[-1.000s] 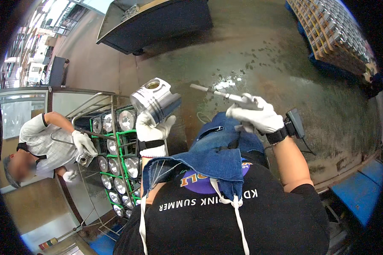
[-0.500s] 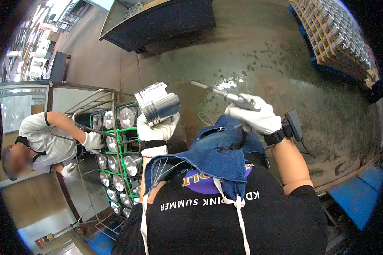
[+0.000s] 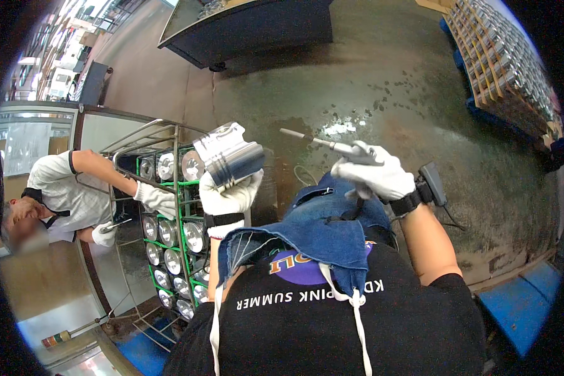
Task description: Transfer metal pistons from a washing basket into a storage bin.
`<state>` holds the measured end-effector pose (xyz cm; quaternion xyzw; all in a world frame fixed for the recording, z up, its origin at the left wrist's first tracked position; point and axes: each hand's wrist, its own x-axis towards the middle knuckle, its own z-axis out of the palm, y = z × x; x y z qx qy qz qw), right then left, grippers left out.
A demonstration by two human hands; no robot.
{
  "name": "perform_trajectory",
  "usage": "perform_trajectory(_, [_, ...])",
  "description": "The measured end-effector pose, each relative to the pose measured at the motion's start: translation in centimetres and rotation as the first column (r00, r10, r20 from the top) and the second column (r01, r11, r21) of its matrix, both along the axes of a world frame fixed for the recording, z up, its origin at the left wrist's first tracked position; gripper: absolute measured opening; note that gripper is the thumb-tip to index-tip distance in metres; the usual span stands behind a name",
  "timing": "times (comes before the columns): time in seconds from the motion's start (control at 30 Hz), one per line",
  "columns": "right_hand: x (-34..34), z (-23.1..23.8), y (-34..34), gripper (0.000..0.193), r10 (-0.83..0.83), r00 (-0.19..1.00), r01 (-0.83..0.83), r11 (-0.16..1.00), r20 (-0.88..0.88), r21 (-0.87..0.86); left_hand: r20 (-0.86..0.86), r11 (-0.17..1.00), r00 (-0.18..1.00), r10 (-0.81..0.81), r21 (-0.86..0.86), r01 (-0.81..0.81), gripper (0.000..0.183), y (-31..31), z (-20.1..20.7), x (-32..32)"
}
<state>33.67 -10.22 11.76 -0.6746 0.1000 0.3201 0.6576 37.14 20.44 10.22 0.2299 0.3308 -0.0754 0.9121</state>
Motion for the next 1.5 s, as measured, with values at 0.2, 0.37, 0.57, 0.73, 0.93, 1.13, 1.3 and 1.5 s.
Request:
perform_trajectory(0.2, [0.2, -0.3, 1.0, 0.024, 0.210, 0.934, -0.265, 0.950, 0.288, 0.167, 0.132, 1.000, 0.991, -0.018, 0.012, 0.016, 0.057, 2.0, -0.4, -0.4])
perform_trajectory(0.37, [1.0, 0.6, 2.2, 0.027, 0.441, 0.887, -0.459, 0.877, 0.140, 0.145, 0.176, 0.718, 0.936, -0.304, 0.688, 0.104, 0.052, 9.5, -8.6, -5.0])
perform_trajectory(0.57, [2.9, -1.9, 1.6, 0.031, 0.228, 0.972, -0.218, 0.794, 0.055, 0.567, 0.379, 0.977, 0.911, 0.166, -0.190, -0.099, 0.059, 5.5, -1.9, -4.0])
perform_trajectory(0.73, [7.9, 7.3, 11.2, 0.038, 0.535, 0.730, -0.611, 0.790, 0.426, 0.056, 0.366, 0.849, 0.851, 0.376, -0.504, -0.158, 0.053, 7.7, 4.7, -7.5])
perform_trajectory(0.93, [7.5, 1.9, 10.0, 0.036, 0.649, 0.734, -0.676, 0.676, 0.198, 0.292, 0.418, 0.873, 0.773, 0.478, -0.328, -0.362, 0.058, 9.5, 2.9, -9.1])
perform_trajectory(1.13, [5.5, 0.2, 8.3, 0.033, 0.656, 0.744, -0.645, 0.755, 0.129, -0.120, 0.417, 0.862, 0.756, 0.504, -0.201, -0.465, 0.056, 8.5, 1.9, -10.1])
perform_trajectory(1.3, [4.6, 0.0, 7.4, 0.028, 0.610, 0.769, -0.582, 0.792, 0.192, -0.184, 0.366, 0.920, 0.844, 0.392, -0.130, -0.371, 0.024, 9.3, -2.7, -10.0])
perform_trajectory(1.5, [4.9, -1.3, 4.8, 0.018, 0.271, 0.945, -0.285, 0.957, 0.184, 0.053, 0.365, 0.909, 0.858, 0.360, 0.071, -0.412, 0.021, 8.8, -3.0, -8.4])
